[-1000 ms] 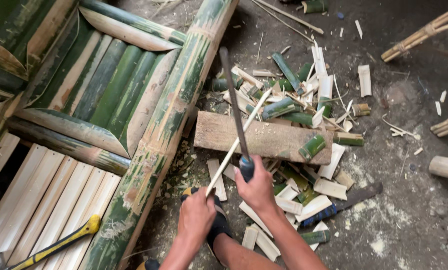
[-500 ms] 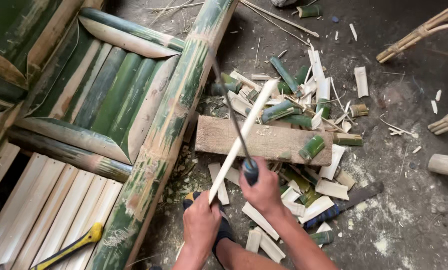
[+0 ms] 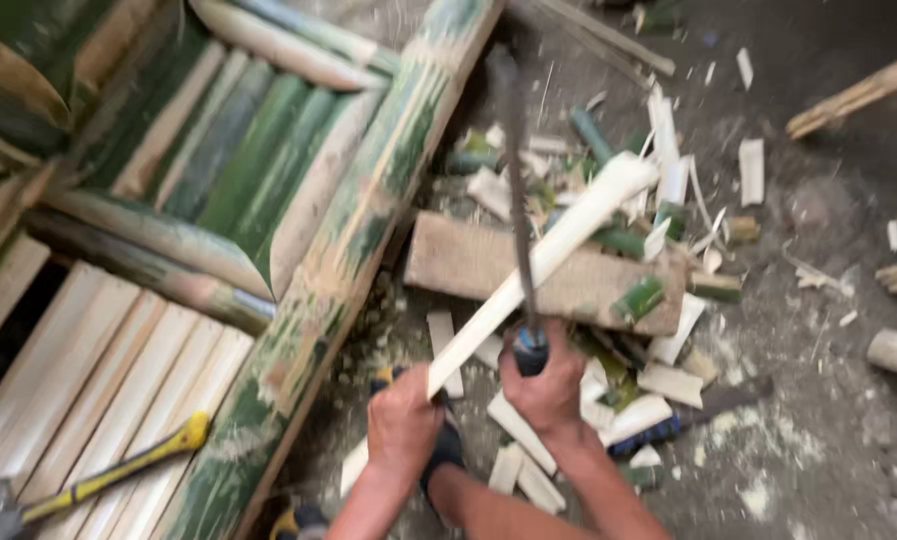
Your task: The person assembles a bamboo chair by placing split bamboo slats into a frame and securing them with nails. They use a hammer to drive nails and a saw to trim the slats to fit the structure.
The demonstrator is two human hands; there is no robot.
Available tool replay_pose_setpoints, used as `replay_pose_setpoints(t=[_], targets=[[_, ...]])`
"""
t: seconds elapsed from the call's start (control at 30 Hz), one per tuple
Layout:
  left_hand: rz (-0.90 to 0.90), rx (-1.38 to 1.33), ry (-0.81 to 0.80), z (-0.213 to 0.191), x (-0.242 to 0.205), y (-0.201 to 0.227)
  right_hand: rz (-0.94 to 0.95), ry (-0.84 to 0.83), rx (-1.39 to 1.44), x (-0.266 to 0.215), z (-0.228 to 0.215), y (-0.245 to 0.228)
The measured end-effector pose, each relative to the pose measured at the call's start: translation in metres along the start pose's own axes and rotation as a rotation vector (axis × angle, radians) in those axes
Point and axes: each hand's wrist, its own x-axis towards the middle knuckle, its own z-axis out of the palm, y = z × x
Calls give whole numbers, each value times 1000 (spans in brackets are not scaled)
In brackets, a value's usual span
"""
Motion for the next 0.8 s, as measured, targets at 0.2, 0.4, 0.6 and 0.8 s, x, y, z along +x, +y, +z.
replay_pose_setpoints(t=[0.2, 0.4, 0.6, 0.8], targets=[[-309, 43, -284, 9, 23, -11, 201, -265, -113, 18, 36, -1], [-185, 60, -206, -1, 14, -4, 91, -86, -46, 18, 17, 7], [-455, -12, -403, 9, 30, -21, 202, -247, -83, 15, 44, 20], [-719, -572, -796, -17, 39, -39, 158, -139, -26, 3, 38, 20]])
